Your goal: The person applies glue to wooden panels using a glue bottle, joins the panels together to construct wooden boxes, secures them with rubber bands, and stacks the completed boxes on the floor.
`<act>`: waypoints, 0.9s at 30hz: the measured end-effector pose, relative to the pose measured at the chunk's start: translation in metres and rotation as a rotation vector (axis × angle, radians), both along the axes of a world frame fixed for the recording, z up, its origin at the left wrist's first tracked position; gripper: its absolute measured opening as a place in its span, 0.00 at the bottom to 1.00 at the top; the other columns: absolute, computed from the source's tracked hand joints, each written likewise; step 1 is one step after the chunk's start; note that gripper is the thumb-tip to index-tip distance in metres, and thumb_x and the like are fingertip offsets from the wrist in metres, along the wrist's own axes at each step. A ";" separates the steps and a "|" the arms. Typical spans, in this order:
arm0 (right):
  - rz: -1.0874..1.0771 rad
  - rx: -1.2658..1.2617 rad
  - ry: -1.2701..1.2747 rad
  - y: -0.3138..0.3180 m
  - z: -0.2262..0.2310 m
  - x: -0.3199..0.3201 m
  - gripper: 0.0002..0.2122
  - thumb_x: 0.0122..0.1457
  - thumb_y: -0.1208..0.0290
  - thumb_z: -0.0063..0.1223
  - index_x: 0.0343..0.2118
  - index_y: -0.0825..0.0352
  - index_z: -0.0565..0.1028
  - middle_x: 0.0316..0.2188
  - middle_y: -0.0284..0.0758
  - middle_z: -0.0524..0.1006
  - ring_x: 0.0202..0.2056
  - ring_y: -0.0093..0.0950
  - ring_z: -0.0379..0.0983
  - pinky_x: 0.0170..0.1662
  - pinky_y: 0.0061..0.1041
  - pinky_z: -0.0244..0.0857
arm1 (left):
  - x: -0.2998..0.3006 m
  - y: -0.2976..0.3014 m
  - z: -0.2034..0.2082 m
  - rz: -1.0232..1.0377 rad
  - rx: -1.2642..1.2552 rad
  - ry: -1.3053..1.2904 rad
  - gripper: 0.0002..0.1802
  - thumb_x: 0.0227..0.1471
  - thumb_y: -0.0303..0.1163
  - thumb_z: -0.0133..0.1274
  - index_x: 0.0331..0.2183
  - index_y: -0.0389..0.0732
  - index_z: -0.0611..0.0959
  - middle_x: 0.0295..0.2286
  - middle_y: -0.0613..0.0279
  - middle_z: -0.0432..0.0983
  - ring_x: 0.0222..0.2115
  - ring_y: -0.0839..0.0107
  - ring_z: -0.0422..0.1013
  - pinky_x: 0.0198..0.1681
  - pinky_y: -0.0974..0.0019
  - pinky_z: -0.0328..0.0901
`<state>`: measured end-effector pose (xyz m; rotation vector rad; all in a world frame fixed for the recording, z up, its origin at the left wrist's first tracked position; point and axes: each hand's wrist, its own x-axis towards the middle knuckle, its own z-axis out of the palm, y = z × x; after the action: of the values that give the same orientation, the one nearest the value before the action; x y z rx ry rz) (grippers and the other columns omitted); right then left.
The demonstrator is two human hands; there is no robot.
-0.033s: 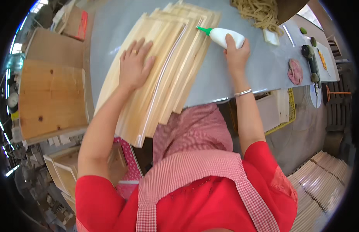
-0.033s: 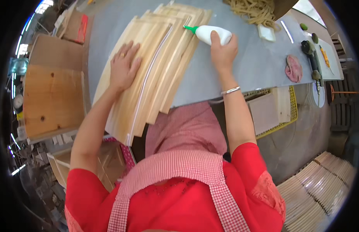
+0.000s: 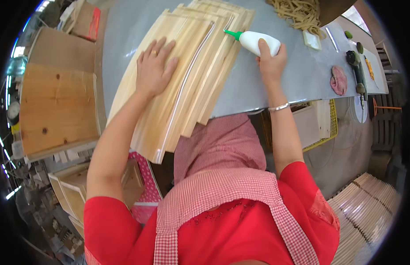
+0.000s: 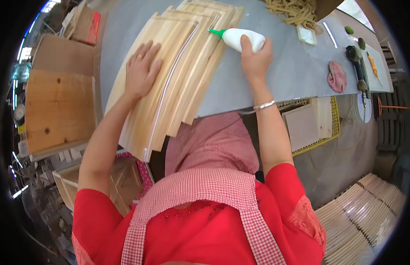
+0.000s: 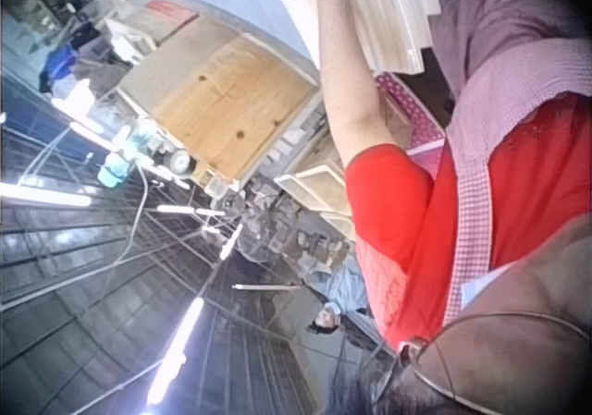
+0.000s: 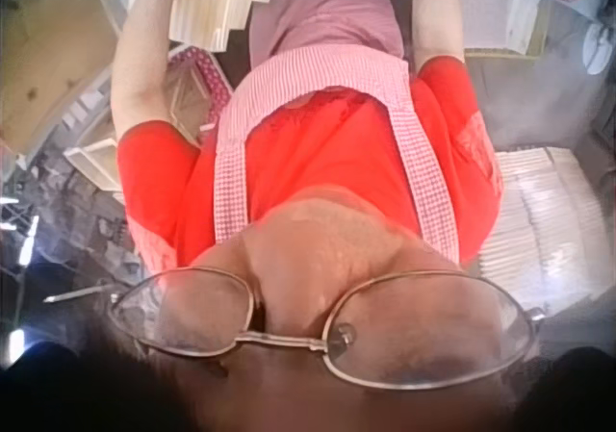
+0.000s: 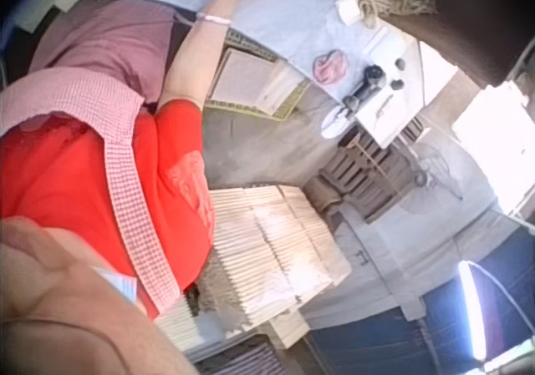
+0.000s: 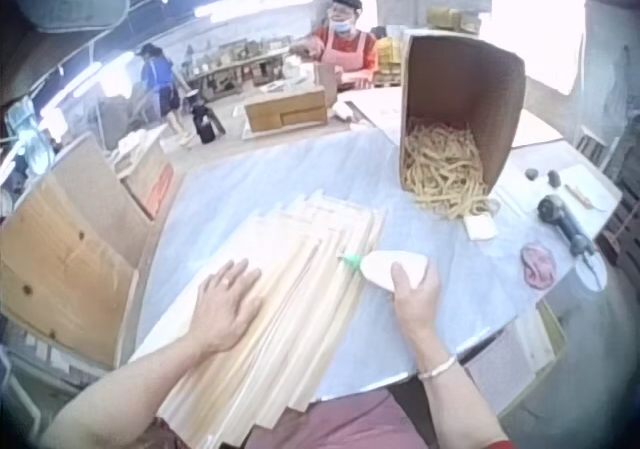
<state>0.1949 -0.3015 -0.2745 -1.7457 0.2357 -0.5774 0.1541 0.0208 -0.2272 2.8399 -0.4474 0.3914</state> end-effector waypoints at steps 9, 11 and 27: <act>0.328 0.004 0.039 0.042 0.014 -0.151 0.20 0.55 0.65 0.63 0.43 0.73 0.69 0.32 0.40 0.76 0.35 0.27 0.73 0.39 0.29 0.69 | -0.002 0.001 0.002 0.003 0.083 -0.084 0.28 0.61 0.51 0.43 0.58 0.51 0.72 0.60 0.55 0.63 0.62 0.53 0.57 0.62 0.49 0.50; 0.398 -0.026 0.049 0.048 0.018 -0.180 0.20 0.54 0.65 0.63 0.42 0.73 0.69 0.32 0.40 0.76 0.34 0.27 0.73 0.38 0.28 0.69 | -0.007 0.000 0.007 0.023 0.011 0.088 0.30 0.60 0.51 0.42 0.57 0.44 0.72 0.60 0.47 0.61 0.62 0.48 0.54 0.63 0.47 0.50; 0.769 0.016 0.030 0.076 0.023 -0.239 0.19 0.53 0.69 0.63 0.44 0.71 0.68 0.28 0.38 0.75 0.27 0.25 0.73 0.29 0.25 0.68 | -0.012 -0.001 0.009 0.038 -0.027 0.083 0.30 0.59 0.51 0.42 0.57 0.44 0.73 0.60 0.47 0.62 0.62 0.50 0.55 0.63 0.48 0.50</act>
<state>-0.0444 -0.2256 -0.2518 -1.6674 -0.4025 0.0131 0.1422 0.0199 -0.2186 2.8296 -0.3692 0.2837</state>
